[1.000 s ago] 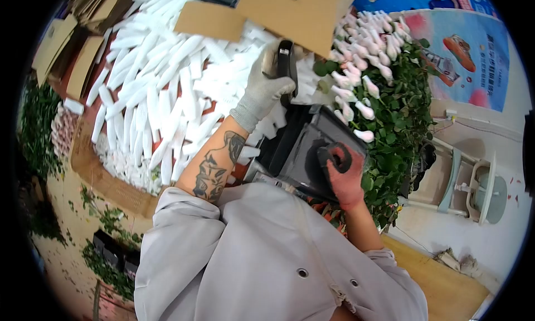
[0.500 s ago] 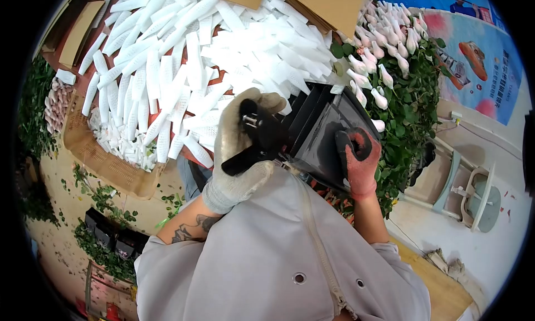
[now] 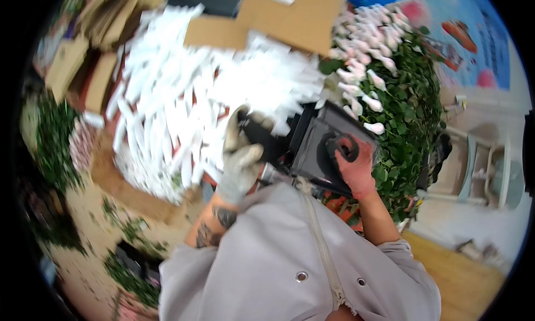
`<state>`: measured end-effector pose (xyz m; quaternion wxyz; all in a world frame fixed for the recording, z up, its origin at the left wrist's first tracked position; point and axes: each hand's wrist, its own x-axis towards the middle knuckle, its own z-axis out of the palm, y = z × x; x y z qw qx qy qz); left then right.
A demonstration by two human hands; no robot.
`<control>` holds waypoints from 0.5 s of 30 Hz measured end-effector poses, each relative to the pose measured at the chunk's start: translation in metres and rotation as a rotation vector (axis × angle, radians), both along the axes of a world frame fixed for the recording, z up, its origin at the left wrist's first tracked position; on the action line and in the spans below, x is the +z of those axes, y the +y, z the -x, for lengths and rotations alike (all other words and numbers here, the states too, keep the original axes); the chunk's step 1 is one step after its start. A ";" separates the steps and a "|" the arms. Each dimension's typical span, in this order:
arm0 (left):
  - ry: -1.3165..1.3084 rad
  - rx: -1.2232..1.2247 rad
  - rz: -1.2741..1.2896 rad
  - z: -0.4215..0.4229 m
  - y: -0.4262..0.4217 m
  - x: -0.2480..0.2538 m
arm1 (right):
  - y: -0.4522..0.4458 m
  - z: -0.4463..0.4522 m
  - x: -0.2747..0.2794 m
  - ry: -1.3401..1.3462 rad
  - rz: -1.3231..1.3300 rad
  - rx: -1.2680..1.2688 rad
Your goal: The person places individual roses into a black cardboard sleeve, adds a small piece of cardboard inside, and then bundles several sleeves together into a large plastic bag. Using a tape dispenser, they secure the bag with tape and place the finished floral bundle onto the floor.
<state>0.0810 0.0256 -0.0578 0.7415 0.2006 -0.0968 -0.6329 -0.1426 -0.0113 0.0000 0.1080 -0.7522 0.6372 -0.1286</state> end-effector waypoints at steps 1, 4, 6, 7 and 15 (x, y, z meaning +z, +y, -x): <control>-0.021 0.066 0.010 -0.004 -0.001 0.008 | -0.002 0.000 0.003 -0.031 0.057 -0.049; -1.400 -0.368 0.235 -0.035 0.018 0.044 | 0.028 0.009 0.029 -0.090 0.058 0.174; -1.869 -0.649 0.380 -0.037 0.028 0.047 | 0.057 0.012 0.034 -0.527 0.062 0.073; -1.983 -0.581 0.463 -0.036 0.043 0.022 | 0.074 0.012 0.035 -0.950 0.047 0.002; -2.166 -0.718 1.064 -0.092 -0.039 -0.040 | 0.191 0.013 0.036 -0.607 -0.228 -0.471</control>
